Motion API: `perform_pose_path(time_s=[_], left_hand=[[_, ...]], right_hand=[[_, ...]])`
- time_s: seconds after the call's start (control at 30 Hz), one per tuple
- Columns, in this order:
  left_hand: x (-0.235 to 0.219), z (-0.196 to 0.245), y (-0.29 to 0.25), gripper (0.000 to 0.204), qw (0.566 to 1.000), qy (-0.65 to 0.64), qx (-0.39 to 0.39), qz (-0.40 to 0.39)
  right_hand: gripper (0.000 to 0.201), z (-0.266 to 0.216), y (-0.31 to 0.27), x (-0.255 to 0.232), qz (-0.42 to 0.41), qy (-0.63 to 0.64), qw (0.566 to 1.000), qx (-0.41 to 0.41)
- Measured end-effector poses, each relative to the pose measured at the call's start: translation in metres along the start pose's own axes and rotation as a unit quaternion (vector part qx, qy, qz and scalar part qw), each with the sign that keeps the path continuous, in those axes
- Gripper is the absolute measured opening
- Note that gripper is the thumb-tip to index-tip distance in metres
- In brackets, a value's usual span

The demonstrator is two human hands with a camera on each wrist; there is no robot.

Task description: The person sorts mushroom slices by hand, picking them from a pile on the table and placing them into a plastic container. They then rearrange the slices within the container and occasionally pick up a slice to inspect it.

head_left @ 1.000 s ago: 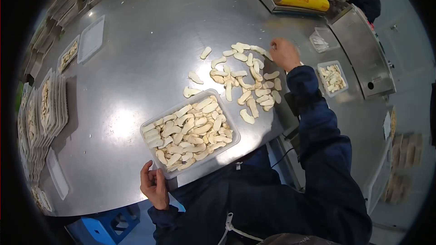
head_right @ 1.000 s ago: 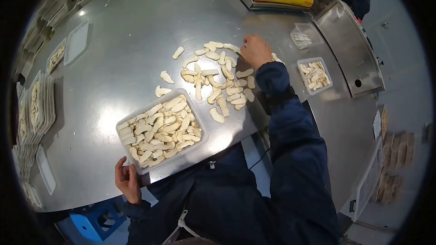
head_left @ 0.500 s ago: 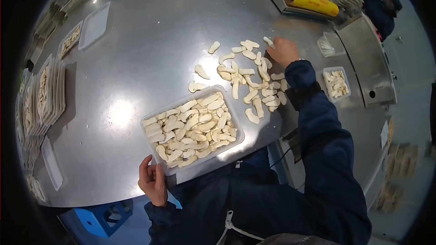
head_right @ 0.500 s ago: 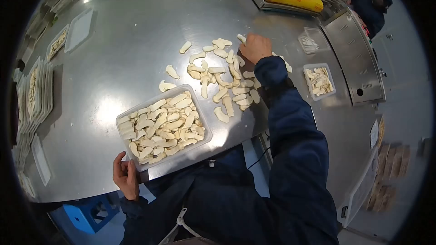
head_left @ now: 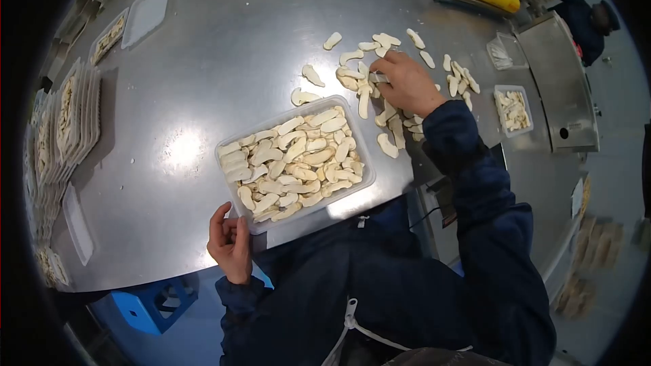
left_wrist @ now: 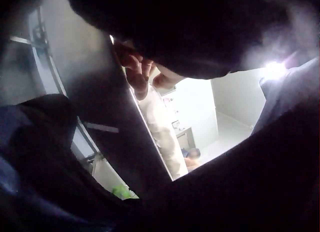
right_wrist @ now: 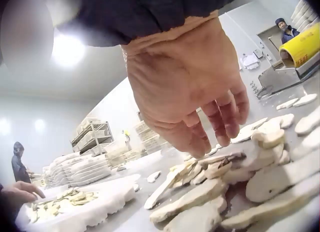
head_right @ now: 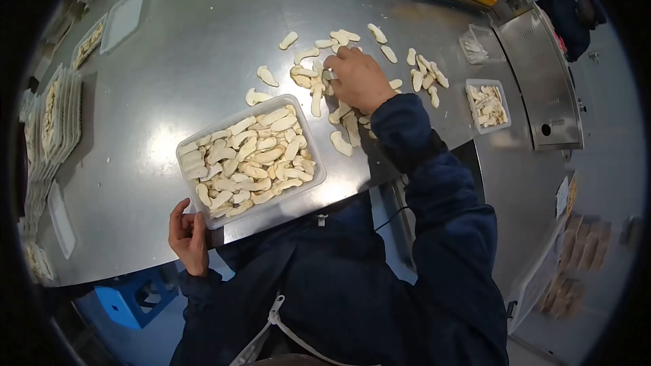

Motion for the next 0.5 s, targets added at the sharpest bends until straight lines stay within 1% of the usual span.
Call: perform_pose_path(time_s=[0.07,0.13,0.17,0.23,0.27,0.33,0.43,0.47,0.5], left_hand=[[0.001,0.000,0.000,0.034,1.000,-0.010,-0.005,0.000],[0.001,0.000,-0.001,0.035,1.000,-0.022,-0.017,0.003],[-0.001,-0.001,-0.001,0.035,1.000,-0.001,-0.012,0.005],[-0.001,-0.003,0.000,0.036,1.000,0.026,0.011,0.007],[0.001,0.002,0.000,0.035,1.000,0.013,-0.006,0.010],[0.000,0.001,0.000,0.034,1.000,0.019,0.004,0.013],[0.001,0.000,-0.001,0.034,1.000,-0.008,-0.018,0.016],[0.001,-0.001,-0.001,0.034,1.000,-0.013,-0.017,0.018],[0.001,0.000,-0.001,0.034,1.000,-0.016,-0.017,0.019]], right_hand=[[0.026,-0.003,0.001,0.002,0.023,-0.002,1.000,0.011],[0.025,-0.016,0.007,-0.001,0.017,0.031,0.999,0.016],[0.025,-0.023,0.009,-0.002,0.015,0.047,0.999,0.020],[0.023,-0.030,0.015,0.007,0.009,0.024,1.000,-0.007],[0.022,-0.028,0.021,0.010,0.012,0.001,1.000,-0.024],[0.018,-0.026,0.027,0.021,0.033,-0.028,0.999,-0.020],[0.017,-0.023,0.032,0.024,0.042,-0.031,0.998,-0.026],[0.015,-0.023,0.032,0.025,0.078,-0.038,0.995,-0.039],[0.014,-0.023,0.033,0.024,0.074,-0.045,0.996,-0.036]])
Point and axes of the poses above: each hand's wrist, its own y-axis towards the middle knuckle, its own x-axis out of the palm, z = x × y, the point moved 2 cm from there along y, towards the middle knuckle, and after that the axes turned 2 degrees about z, right-handed, at the moved point
